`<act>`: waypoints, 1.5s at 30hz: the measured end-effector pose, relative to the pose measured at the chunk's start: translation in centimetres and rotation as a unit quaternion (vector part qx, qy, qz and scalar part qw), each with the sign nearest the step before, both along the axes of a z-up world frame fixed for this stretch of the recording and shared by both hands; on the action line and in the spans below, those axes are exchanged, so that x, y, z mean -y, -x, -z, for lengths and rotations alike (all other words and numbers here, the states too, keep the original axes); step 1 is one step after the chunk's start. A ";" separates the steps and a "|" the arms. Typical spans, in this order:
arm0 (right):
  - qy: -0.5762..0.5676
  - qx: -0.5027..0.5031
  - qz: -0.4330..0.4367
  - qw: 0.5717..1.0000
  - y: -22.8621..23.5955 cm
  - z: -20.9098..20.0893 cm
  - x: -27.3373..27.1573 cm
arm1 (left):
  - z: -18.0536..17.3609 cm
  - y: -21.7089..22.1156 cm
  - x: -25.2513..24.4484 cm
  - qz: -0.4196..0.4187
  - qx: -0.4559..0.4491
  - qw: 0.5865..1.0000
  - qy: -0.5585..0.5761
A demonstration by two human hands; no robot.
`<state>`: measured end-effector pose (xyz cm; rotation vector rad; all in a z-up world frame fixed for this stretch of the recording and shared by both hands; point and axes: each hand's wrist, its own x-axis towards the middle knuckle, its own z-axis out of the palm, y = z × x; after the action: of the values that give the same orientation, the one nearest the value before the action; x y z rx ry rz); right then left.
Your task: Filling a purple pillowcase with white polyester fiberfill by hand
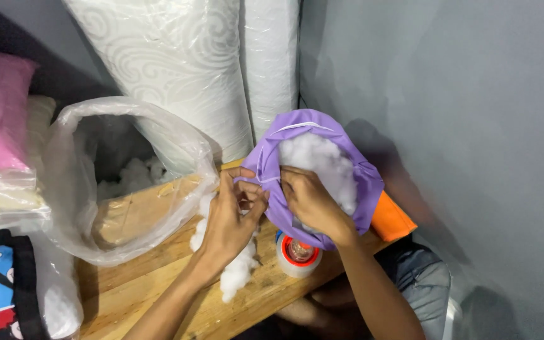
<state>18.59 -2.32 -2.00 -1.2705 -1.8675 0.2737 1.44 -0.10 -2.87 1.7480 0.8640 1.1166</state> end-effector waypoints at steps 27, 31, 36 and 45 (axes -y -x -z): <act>-0.270 0.240 0.197 0.911 -3.5 1.2 -0.7 | -0.7 0.7 0.2 0.020 0.025 0.995 -0.091; -0.225 0.261 0.115 0.932 -5.1 4.0 -4.4 | -0.4 0.6 0.0 0.020 0.020 0.994 -0.104; -0.134 0.360 0.079 0.920 -4.6 10.6 -7.0 | -0.6 0.7 0.3 0.005 0.004 0.993 -0.115; -0.266 0.280 0.134 0.913 -4.5 2.0 -0.8 | -0.4 0.6 0.2 -0.002 -0.002 0.992 -0.126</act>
<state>23.06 -1.56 -3.96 -1.2618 -1.9897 -0.7770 0.85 -0.28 -2.45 1.9542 0.7537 1.2698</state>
